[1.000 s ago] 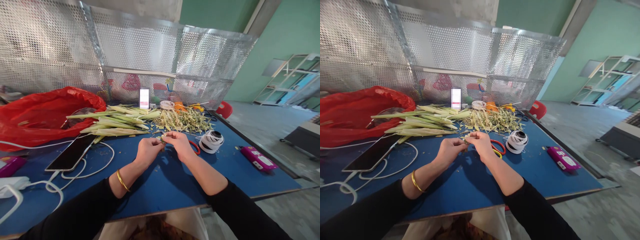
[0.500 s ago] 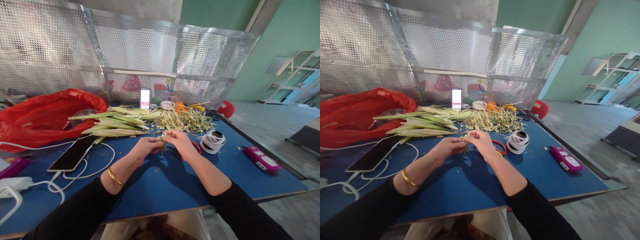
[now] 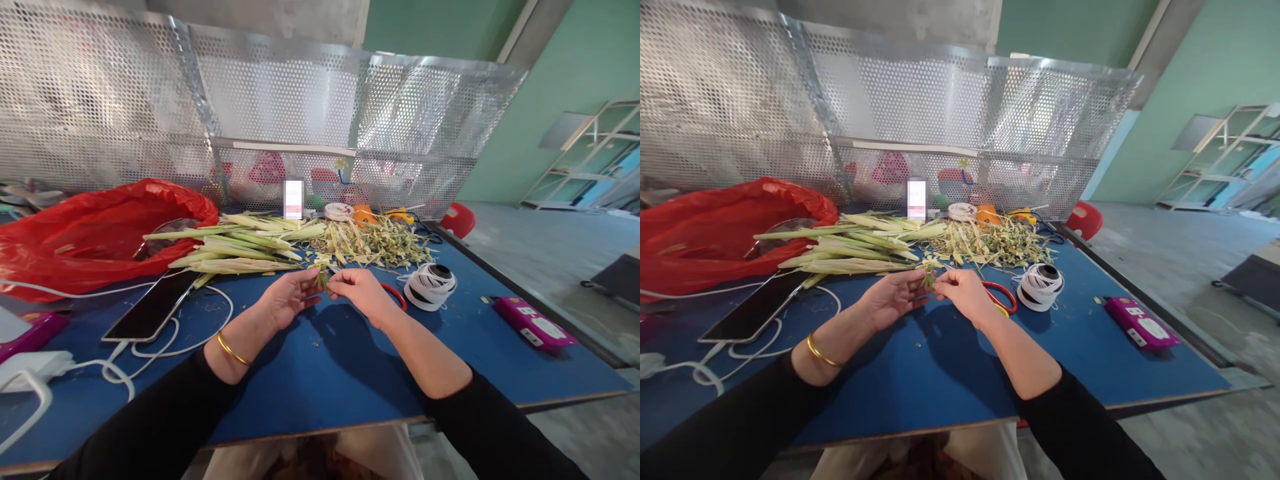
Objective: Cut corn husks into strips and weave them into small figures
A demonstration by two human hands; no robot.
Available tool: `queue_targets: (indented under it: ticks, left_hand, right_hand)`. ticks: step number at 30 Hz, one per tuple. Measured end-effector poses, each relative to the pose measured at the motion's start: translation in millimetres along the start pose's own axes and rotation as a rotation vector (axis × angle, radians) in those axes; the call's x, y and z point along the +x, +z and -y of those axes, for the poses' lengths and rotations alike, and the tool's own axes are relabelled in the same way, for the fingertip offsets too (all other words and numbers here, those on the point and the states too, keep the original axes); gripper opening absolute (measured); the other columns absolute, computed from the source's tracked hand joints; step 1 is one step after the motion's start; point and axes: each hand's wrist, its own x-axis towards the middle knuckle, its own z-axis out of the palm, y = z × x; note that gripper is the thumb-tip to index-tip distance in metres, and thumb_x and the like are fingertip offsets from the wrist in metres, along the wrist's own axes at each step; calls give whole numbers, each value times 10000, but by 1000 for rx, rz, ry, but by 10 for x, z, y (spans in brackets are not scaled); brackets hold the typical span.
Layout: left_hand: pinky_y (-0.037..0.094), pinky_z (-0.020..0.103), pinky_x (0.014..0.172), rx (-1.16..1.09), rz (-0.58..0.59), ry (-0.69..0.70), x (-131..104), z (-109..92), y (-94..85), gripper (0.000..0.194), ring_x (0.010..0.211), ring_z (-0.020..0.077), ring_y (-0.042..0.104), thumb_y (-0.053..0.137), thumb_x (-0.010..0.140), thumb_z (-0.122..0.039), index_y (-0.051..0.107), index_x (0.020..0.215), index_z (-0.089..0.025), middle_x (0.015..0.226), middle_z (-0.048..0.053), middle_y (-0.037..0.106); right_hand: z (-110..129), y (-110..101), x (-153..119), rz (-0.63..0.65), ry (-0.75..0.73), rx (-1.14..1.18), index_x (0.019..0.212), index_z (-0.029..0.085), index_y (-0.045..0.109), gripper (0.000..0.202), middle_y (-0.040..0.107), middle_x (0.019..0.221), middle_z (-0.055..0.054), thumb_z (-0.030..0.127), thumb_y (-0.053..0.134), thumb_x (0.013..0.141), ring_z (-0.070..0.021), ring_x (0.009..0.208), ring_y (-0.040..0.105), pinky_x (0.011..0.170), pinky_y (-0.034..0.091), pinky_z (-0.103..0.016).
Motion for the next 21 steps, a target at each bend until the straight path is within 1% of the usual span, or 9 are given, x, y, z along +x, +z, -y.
queue_targets:
  ticks: [4, 8, 11, 13, 16, 21]
  left_hand:
    - [458, 247, 684, 64, -13, 102, 24, 24, 3, 264, 697, 125, 615, 817, 568, -280, 685, 762, -158, 751, 15, 696]
    - [438, 238, 654, 134, -57, 213, 49, 51, 19, 301, 608, 96, 564, 853, 500, -284, 665, 681, -134, 660, -4, 646]
    - [424, 238, 651, 218, -75, 313, 54, 60, 26, 306, 592, 89, 536, 843, 502, -312, 680, 674, -119, 642, 0, 638]
    - [414, 240, 641, 275, -88, 356, 57, 66, 25, 311, 587, 88, 521, 839, 493, -316, 701, 684, -114, 644, 6, 646]
    - [412, 247, 642, 288, -91, 381, 68, 80, 23, 322, 596, 97, 526, 843, 463, -314, 720, 686, -117, 667, 22, 667]
    - [403, 250, 611, 268, -115, 373, 97, 102, 20, 314, 573, 99, 514, 843, 439, -309, 723, 654, -114, 640, 34, 661]
  right_hand:
    - [-10, -7, 6, 23, -10, -38, 621, 187, 638, 111, 614, 577, 12, 276, 643, 686, -158, 610, 590, 683, 437, -293]
    - [-33, -16, 15, 41, -40, -83, 626, 189, 625, 130, 618, 598, 2, 283, 608, 713, -163, 622, 585, 675, 435, -294]
    - [-56, -41, 27, 33, -105, -202, 630, 190, 609, 143, 607, 602, 4, 280, 578, 736, -154, 614, 553, 658, 418, -284]
    - [-68, -64, 33, 14, -140, -312, 625, 190, 591, 140, 595, 602, 9, 265, 565, 740, -143, 599, 526, 637, 403, -272]
    - [-78, -88, 37, -12, -149, -419, 632, 187, 576, 124, 585, 602, 10, 247, 551, 737, -135, 577, 507, 604, 388, -257]
    - [-76, -83, 44, -9, -143, -475, 645, 188, 580, 125, 585, 599, 10, 245, 543, 751, -130, 560, 500, 578, 374, -243]
